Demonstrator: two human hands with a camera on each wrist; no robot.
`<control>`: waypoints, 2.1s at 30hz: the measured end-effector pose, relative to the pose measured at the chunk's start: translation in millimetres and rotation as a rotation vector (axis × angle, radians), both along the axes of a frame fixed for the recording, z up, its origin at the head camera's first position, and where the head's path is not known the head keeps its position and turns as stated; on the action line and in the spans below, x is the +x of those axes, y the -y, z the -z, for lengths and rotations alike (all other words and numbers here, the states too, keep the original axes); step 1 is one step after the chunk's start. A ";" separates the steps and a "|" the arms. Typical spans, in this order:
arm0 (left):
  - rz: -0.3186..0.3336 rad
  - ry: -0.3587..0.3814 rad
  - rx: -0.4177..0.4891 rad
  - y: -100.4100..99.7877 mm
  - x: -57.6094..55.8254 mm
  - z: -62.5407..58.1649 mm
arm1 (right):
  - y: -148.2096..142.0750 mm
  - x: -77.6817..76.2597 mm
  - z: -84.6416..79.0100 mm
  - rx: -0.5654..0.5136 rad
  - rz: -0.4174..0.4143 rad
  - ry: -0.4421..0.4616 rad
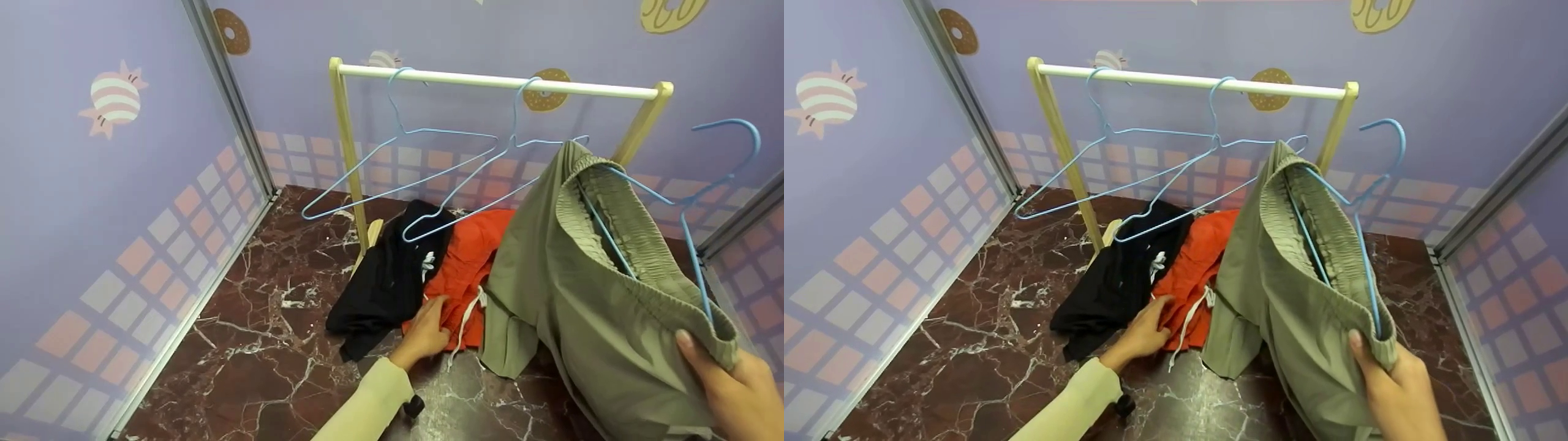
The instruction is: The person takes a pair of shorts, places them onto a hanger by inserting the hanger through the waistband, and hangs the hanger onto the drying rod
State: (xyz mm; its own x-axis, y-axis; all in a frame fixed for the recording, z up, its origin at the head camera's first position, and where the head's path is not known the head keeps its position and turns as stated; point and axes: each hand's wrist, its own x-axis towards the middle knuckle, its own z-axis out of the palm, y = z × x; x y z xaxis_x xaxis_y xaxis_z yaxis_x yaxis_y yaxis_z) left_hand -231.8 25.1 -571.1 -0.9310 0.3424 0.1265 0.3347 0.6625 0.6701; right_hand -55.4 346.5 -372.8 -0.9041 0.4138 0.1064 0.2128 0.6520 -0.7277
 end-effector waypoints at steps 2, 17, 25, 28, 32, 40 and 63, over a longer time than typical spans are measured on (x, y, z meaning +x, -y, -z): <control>0.001 -0.003 0.008 1.0 0.0 -0.7 | -0.2 -4.1 -0.1 0.010 -0.039 -0.006; 0.050 0.015 0.024 7.1 3.1 -7.1 | 11.0 -33.6 -9.6 -0.077 -0.107 -0.049; 0.037 -0.021 0.036 8.2 6.6 -10.8 | 17.5 -48.8 -15.7 -0.125 -0.146 -0.055; 0.019 -0.024 0.048 8.8 7.5 -13.4 | 18.5 -54.8 -18.1 -0.125 -0.132 -0.064; 0.005 -0.025 0.073 9.6 8.0 -16.5 | 18.4 -61.0 -20.4 -0.127 -0.133 -0.079; 0.021 -0.105 0.193 12.6 7.6 -26.5 | 15.8 -74.2 -23.3 -0.187 -0.161 -0.070; -0.016 -0.380 0.424 25.0 16.6 -81.6 | 20.1 -102.1 -16.5 -0.245 -0.262 -0.048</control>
State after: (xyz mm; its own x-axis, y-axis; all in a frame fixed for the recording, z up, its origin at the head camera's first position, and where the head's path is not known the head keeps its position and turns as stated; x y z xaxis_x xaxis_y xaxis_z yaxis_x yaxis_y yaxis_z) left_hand -215.2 0.0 -489.5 -0.7977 0.1746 0.5772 0.5965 0.3689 0.7128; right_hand -157.5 326.4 -356.3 -0.9792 0.1873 0.0775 0.0236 0.4852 -0.8741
